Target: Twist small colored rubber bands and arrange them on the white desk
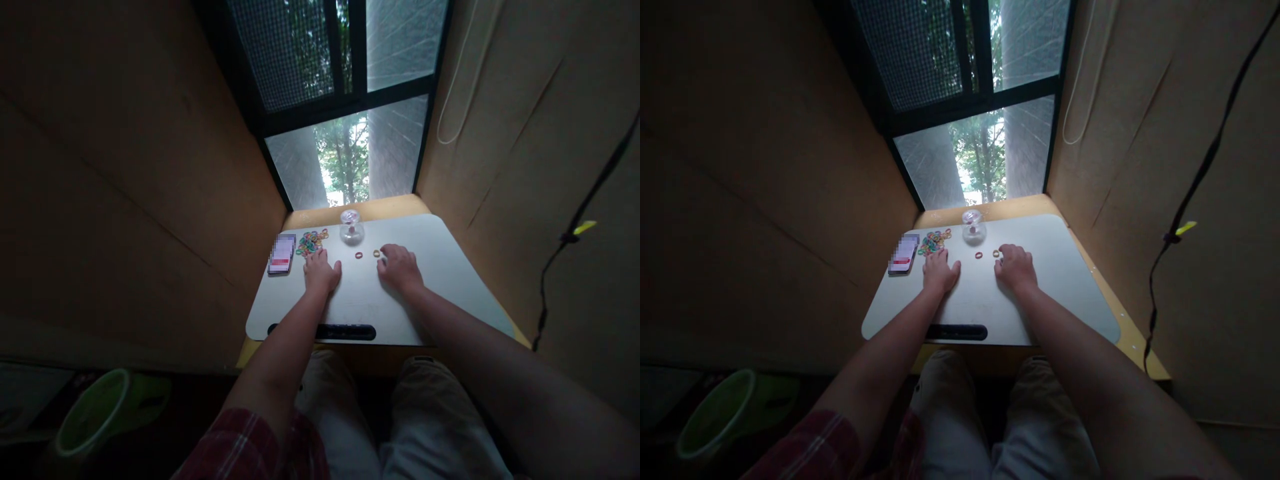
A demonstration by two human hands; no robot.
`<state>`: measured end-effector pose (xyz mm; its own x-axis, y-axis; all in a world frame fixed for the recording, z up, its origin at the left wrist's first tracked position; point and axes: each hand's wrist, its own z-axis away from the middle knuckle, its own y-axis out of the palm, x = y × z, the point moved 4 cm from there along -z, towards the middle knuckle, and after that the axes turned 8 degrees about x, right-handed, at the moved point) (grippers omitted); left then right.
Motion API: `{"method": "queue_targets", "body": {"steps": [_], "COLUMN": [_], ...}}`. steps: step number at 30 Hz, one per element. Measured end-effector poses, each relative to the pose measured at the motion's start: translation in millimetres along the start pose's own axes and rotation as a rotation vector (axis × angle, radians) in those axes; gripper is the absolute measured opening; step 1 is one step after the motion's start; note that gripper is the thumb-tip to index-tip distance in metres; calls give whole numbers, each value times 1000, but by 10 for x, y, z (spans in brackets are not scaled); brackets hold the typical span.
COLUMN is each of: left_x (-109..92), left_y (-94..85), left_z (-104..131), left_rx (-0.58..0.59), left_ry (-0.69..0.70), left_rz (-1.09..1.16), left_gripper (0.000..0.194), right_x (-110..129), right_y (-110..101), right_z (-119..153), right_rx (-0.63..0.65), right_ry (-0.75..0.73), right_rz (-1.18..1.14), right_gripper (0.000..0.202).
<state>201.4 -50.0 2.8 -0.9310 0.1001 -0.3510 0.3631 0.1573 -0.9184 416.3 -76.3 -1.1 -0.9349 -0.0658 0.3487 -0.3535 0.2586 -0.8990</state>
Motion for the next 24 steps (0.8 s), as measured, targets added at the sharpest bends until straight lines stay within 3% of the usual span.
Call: {"method": "queue_targets", "body": {"steps": [8,14,24], "left_x": [56,100,134], "left_y": [-51,-68,-30], "left_z": [54,104,88], "left_rx": [2,-13,-20], "left_ry": [215,115,-19], "left_rz": [211,155,39], "left_gripper": [21,24,51], "right_x": [-12,-22,-20], "right_y": [-13,-8,-5], "right_z": [13,11,-2], "right_rx": [-13,-13,-22], "right_ry": [5,16,8], "right_rz": [-18,-35,-28], "right_gripper": [26,26,24]}}
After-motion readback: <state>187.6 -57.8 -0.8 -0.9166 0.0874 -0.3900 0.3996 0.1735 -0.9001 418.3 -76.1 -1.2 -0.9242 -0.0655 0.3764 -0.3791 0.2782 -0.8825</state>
